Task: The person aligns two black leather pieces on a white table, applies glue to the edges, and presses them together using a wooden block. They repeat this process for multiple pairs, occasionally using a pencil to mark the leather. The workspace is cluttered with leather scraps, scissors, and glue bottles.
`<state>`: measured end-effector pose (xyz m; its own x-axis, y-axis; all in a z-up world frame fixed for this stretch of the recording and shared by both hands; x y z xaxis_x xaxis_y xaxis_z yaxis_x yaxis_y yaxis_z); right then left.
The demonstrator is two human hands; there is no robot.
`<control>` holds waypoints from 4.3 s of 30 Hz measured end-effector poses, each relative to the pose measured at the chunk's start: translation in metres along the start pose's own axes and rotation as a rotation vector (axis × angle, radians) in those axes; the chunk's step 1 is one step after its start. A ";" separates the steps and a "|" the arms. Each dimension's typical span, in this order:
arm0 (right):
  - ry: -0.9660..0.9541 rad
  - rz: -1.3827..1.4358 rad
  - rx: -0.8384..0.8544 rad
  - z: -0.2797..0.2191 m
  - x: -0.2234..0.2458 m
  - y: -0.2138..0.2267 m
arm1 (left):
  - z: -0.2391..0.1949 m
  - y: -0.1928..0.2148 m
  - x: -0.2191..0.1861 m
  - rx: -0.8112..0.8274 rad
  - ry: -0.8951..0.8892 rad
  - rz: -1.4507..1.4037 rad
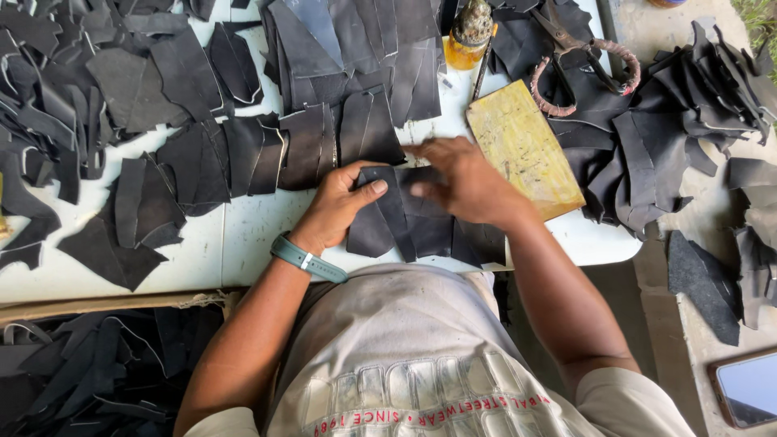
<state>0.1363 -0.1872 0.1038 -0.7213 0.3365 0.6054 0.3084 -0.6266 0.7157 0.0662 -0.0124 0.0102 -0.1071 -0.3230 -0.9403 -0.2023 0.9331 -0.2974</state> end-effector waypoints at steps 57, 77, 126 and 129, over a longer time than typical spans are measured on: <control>-0.325 0.159 0.395 0.047 -0.012 -0.062 | -0.003 0.050 -0.006 -0.240 0.000 0.345; -0.325 0.006 0.361 0.047 -0.009 -0.066 | -0.010 0.037 -0.025 -0.294 -0.112 0.561; -0.304 0.406 0.202 0.043 0.008 -0.031 | -0.012 0.023 -0.049 -0.141 -0.084 0.239; -0.318 0.385 0.206 0.041 0.011 -0.030 | -0.015 0.021 -0.053 -0.161 -0.124 0.331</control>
<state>0.1448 -0.1357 0.1029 -0.3188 0.3254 0.8902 0.6517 -0.6067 0.4552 0.0527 0.0221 0.0567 -0.0761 0.0223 -0.9969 -0.3274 0.9438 0.0461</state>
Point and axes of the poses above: each hand's wrist, its own z-axis towards the middle knuckle, its own y-axis out of the back of the hand, x = y × z, the point moved 6 cm from there along z, towards the middle knuckle, and after that the axes turned 13 degrees about -x, right-handed, at the moved point
